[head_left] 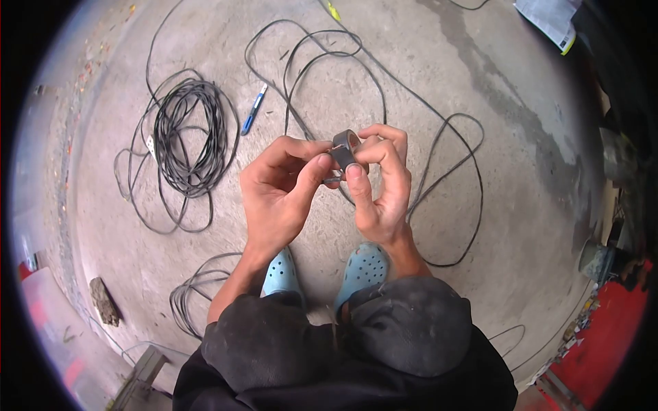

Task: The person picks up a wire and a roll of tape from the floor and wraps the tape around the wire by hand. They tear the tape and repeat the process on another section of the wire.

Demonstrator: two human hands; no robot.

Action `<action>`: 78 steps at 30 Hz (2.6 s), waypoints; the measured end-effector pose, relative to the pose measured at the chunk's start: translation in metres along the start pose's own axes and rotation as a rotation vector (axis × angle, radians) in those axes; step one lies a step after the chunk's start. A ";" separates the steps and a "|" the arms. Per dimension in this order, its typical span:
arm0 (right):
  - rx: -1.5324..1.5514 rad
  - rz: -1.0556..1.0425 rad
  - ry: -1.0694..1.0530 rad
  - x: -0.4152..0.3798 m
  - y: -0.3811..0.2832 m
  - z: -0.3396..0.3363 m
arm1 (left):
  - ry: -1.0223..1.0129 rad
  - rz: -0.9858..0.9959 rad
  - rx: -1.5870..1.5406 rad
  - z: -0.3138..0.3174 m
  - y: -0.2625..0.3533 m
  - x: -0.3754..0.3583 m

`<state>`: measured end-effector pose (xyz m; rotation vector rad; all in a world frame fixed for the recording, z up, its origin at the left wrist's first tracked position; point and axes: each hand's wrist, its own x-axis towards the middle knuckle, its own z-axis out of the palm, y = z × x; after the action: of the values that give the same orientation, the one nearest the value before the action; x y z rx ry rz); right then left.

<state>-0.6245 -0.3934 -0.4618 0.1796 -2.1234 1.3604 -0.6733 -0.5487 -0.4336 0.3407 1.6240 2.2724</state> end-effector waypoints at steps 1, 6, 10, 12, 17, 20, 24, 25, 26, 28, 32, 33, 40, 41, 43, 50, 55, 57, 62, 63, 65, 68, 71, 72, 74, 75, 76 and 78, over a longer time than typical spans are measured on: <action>-0.001 0.000 -0.009 0.001 0.001 0.000 | -0.002 -0.002 0.005 -0.001 0.000 0.001; -0.008 0.003 0.000 0.002 0.003 0.004 | 0.013 -0.023 -0.003 -0.002 0.001 0.002; -0.046 0.000 0.002 0.004 0.004 0.005 | 0.019 -0.036 0.015 -0.002 0.001 0.004; -0.062 -0.004 0.007 0.004 0.004 0.005 | 0.027 -0.041 0.024 -0.002 0.001 0.004; -0.104 -0.004 0.001 0.006 0.000 0.004 | 0.063 -0.068 0.045 -0.001 0.004 0.006; -0.142 -0.019 -0.014 0.008 -0.001 0.003 | 0.065 -0.073 0.043 -0.006 0.002 0.006; 0.041 0.138 0.111 0.005 -0.008 0.013 | 0.053 -0.106 0.026 -0.007 0.005 0.004; 0.055 0.139 0.122 0.006 -0.009 0.013 | 0.041 -0.113 0.029 -0.009 0.006 0.004; 0.068 0.140 0.134 0.007 -0.010 0.014 | 0.028 -0.121 0.033 -0.010 0.007 0.003; -0.066 0.033 0.075 0.013 -0.010 0.006 | 0.038 -0.113 0.041 -0.010 0.009 0.002; -0.103 -0.080 0.042 0.013 -0.008 0.003 | 0.012 -0.100 0.106 -0.010 0.012 0.001; -0.115 -0.090 0.036 0.012 -0.008 0.003 | 0.025 -0.121 0.143 -0.009 0.014 0.000; -0.305 -0.162 0.027 0.015 -0.017 -0.015 | -0.047 -0.125 0.312 -0.014 0.014 0.004; -0.343 -0.185 0.018 0.015 -0.016 -0.016 | -0.084 -0.122 0.345 -0.013 0.018 0.004; -0.417 -0.221 -0.008 0.013 -0.016 -0.015 | -0.099 -0.120 0.341 -0.011 0.017 0.005; -0.642 -0.289 -0.121 0.016 -0.027 -0.021 | -0.186 -0.023 0.494 -0.009 0.016 0.005; -0.686 -0.352 -0.198 0.020 -0.029 -0.021 | -0.319 0.098 0.610 -0.028 0.011 0.007; -0.695 -0.381 -0.204 0.022 -0.033 -0.025 | -0.311 0.135 0.640 -0.026 0.011 0.005; -0.682 -0.379 -0.096 0.024 -0.030 -0.016 | -0.221 0.125 0.602 -0.021 0.018 0.004; -0.664 -0.378 -0.071 0.025 -0.030 -0.016 | -0.211 0.136 0.582 -0.022 0.017 0.006; -0.618 -0.426 -0.077 0.027 -0.032 -0.016 | -0.214 0.122 0.574 -0.030 0.015 0.008; -0.660 -0.452 -0.138 0.025 -0.032 -0.014 | -0.229 0.106 0.600 -0.033 0.018 0.007; -0.755 -0.437 -0.197 0.022 -0.037 -0.013 | -0.239 0.102 0.588 -0.036 0.013 0.005; -0.787 -0.429 -0.213 0.022 -0.039 -0.013 | -0.239 0.103 0.574 -0.037 0.012 0.005; -0.784 -0.439 -0.227 0.022 -0.036 -0.009 | -0.256 0.087 0.573 -0.038 0.013 0.004; -0.782 -0.444 -0.234 0.023 -0.037 -0.008 | -0.264 0.078 0.573 -0.038 0.013 0.003; -0.783 -0.450 -0.262 0.023 -0.038 -0.008 | -0.263 0.057 0.567 -0.037 0.014 0.002; -0.788 -0.460 -0.317 0.025 -0.039 -0.012 | -0.264 0.016 0.555 -0.031 0.018 0.001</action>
<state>-0.6241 -0.3963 -0.4143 0.5375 -2.4994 0.1975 -0.6880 -0.5801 -0.4266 0.7488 2.0737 1.6564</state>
